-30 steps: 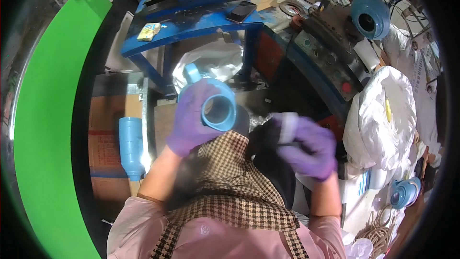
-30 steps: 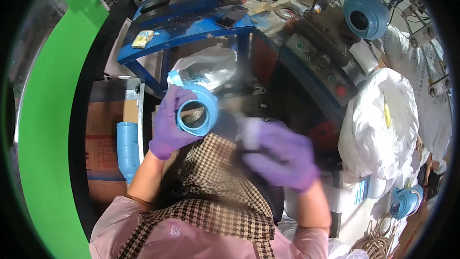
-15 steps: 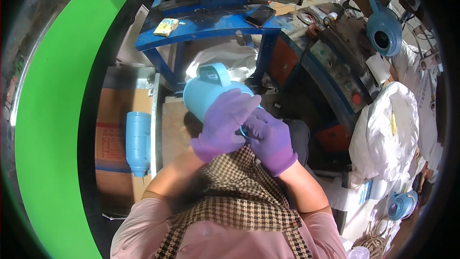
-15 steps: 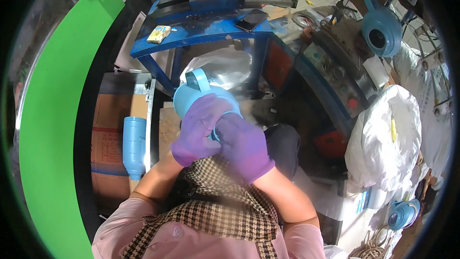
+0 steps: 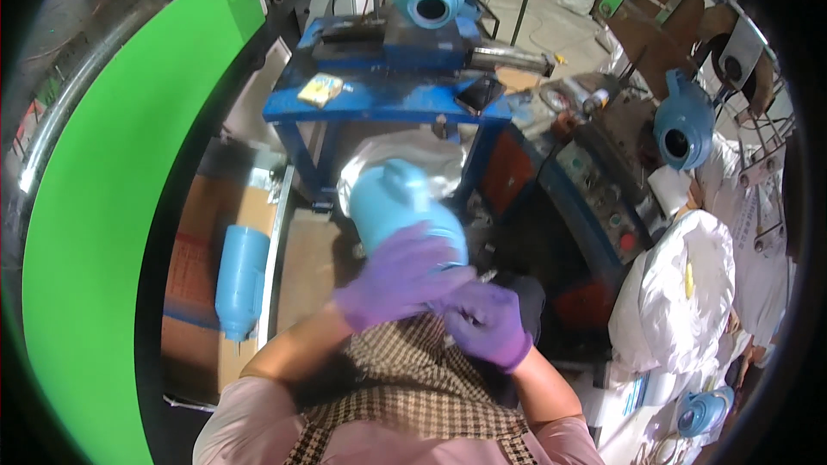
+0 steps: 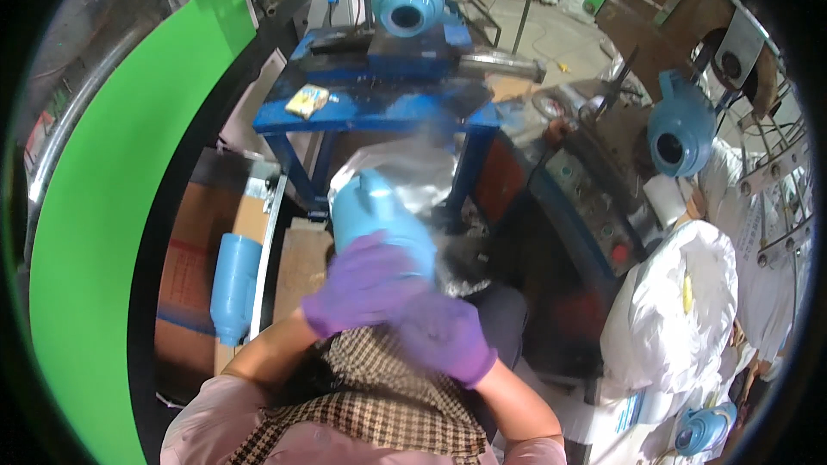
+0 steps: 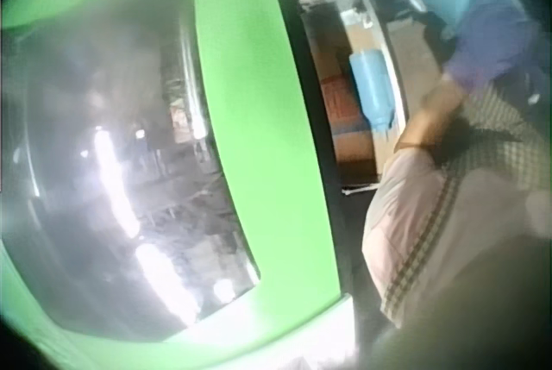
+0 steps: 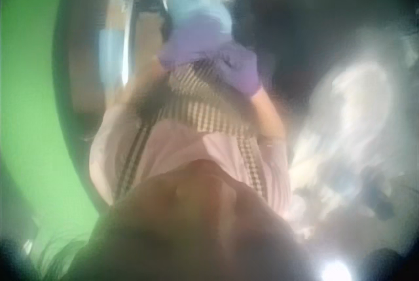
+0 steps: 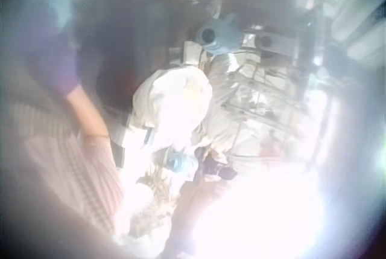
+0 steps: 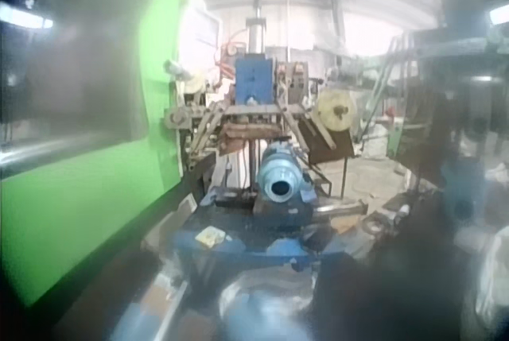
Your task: The person assembles light blue thermal bottles by wiping the interiors with a cloth, inserting inner components, and attaching handles by hand.
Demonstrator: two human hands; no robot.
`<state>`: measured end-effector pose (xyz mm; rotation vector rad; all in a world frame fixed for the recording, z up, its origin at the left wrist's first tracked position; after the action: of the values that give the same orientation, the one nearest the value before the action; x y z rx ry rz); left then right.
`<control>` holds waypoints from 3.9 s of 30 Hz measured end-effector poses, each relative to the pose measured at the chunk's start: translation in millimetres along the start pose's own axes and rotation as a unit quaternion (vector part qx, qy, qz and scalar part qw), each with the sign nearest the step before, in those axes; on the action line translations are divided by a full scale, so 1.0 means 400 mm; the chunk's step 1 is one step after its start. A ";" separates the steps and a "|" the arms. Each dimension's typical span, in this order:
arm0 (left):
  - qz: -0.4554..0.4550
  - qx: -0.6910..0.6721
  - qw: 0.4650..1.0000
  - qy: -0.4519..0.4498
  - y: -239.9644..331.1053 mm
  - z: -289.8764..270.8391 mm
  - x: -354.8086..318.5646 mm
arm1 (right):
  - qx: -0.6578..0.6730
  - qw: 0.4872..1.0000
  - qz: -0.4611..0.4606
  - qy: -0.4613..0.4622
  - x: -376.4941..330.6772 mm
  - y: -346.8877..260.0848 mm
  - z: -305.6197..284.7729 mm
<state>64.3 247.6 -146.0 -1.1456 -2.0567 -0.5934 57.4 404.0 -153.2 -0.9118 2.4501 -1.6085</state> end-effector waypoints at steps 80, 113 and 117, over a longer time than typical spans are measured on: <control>-0.113 -0.318 0.914 0.225 -0.158 0.366 0.488 | -0.045 0.958 -0.003 0.284 -0.580 -0.102 -0.438; -0.212 -0.573 0.770 -0.185 -0.080 0.309 0.518 | -0.511 0.639 0.376 0.436 -1.003 -0.359 -0.746; -0.275 -0.682 0.630 -0.249 -0.085 0.450 0.359 | -0.517 0.276 0.555 0.591 -1.671 -0.410 -0.764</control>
<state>-80.7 429.5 -156.5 -1.4535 -2.2585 -2.7435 565.0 949.3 -44.8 2.6185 2.7183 0.4528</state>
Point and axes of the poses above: each hand's wrist, its own x-axis towards the middle knuckle, its own z-axis out of the palm, y = z × x, the point moved 6 cm from there along x, towards the middle knuckle, and after that the axes turned 7 degrees about z, right-handed, at the moved point
